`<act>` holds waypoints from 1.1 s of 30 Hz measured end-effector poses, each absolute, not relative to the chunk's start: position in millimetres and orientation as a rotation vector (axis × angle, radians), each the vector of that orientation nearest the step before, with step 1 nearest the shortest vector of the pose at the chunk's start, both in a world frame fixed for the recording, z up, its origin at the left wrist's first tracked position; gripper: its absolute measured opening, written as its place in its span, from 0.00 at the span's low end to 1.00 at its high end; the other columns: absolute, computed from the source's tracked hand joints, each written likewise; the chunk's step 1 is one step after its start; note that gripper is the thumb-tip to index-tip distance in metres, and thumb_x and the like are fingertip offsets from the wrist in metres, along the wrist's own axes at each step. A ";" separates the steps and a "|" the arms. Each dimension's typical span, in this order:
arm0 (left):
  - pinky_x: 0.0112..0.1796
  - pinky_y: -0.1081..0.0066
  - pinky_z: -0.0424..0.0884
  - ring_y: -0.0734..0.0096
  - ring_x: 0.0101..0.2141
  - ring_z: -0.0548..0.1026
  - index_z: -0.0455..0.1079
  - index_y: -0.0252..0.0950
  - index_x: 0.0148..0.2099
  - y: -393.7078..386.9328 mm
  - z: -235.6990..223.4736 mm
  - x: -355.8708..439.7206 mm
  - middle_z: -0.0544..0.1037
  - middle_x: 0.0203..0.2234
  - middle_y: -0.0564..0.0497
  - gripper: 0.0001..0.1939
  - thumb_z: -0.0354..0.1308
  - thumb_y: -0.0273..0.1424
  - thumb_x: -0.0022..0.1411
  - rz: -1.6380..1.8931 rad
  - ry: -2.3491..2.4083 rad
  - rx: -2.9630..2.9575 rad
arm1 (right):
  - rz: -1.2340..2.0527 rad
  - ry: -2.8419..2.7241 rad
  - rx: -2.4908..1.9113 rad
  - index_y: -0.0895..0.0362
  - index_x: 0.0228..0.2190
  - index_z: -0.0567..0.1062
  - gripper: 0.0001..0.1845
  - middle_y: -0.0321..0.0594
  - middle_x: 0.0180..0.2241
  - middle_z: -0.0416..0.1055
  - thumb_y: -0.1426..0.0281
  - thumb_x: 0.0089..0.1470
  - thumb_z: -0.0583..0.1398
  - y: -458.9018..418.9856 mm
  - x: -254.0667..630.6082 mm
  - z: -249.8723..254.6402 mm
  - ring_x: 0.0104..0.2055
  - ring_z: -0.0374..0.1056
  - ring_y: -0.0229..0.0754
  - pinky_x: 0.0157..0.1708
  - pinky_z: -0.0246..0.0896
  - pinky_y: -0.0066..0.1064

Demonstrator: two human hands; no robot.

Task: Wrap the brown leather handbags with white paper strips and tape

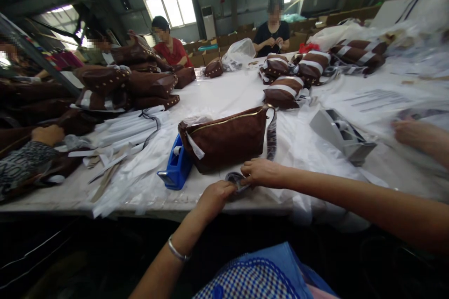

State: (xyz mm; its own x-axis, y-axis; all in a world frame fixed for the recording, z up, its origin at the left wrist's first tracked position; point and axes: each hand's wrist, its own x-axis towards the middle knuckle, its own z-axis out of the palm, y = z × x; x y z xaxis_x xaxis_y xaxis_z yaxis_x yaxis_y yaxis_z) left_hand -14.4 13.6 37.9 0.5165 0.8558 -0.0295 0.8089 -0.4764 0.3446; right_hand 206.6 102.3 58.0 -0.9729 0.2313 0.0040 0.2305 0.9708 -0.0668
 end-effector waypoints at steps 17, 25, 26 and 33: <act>0.45 0.68 0.73 0.63 0.43 0.78 0.74 0.38 0.49 11.7 33.1 9.1 0.81 0.41 0.48 0.16 0.49 0.20 0.66 0.229 1.514 2.403 | 0.265 -3.069 -0.508 0.49 0.54 0.74 0.22 0.41 0.42 0.73 0.69 0.57 0.63 103.2 213.7 50.3 0.40 0.66 0.44 0.35 0.55 0.32; 0.42 0.74 0.71 0.68 0.42 0.79 0.76 0.44 0.46 37.4 62.6 -12.4 0.82 0.41 0.54 0.13 0.54 0.23 0.65 0.163 1.237 2.467 | 0.184 -3.048 -0.433 0.54 0.37 0.80 0.10 0.40 0.41 0.74 0.70 0.63 0.58 113.7 212.2 41.6 0.40 0.65 0.43 0.35 0.54 0.32; 0.42 0.72 0.72 0.65 0.42 0.79 0.76 0.42 0.47 33.0 62.2 -6.4 0.82 0.42 0.51 0.11 0.56 0.26 0.65 0.174 1.325 2.452 | 0.230 -3.008 -0.532 0.55 0.36 0.81 0.10 0.40 0.40 0.74 0.70 0.63 0.58 108.0 208.7 37.5 0.39 0.65 0.43 0.35 0.54 0.32; 0.39 0.67 0.74 0.62 0.39 0.79 0.72 0.36 0.48 7.1 30.5 31.6 0.81 0.38 0.44 0.11 0.50 0.25 0.68 0.248 1.770 2.324 | 0.284 -2.912 -0.802 0.57 0.41 0.81 0.12 0.43 0.38 0.73 0.69 0.64 0.56 87.6 204.2 29.5 0.37 0.65 0.42 0.35 0.56 0.31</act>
State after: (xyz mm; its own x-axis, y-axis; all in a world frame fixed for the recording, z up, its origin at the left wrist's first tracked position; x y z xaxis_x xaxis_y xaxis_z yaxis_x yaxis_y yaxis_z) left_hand 31.6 7.1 30.5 0.2648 0.9643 0.0069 0.9292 -0.2571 0.2657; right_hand 204.2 87.6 29.5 -0.8547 0.5163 0.0538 0.4961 0.8430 -0.2077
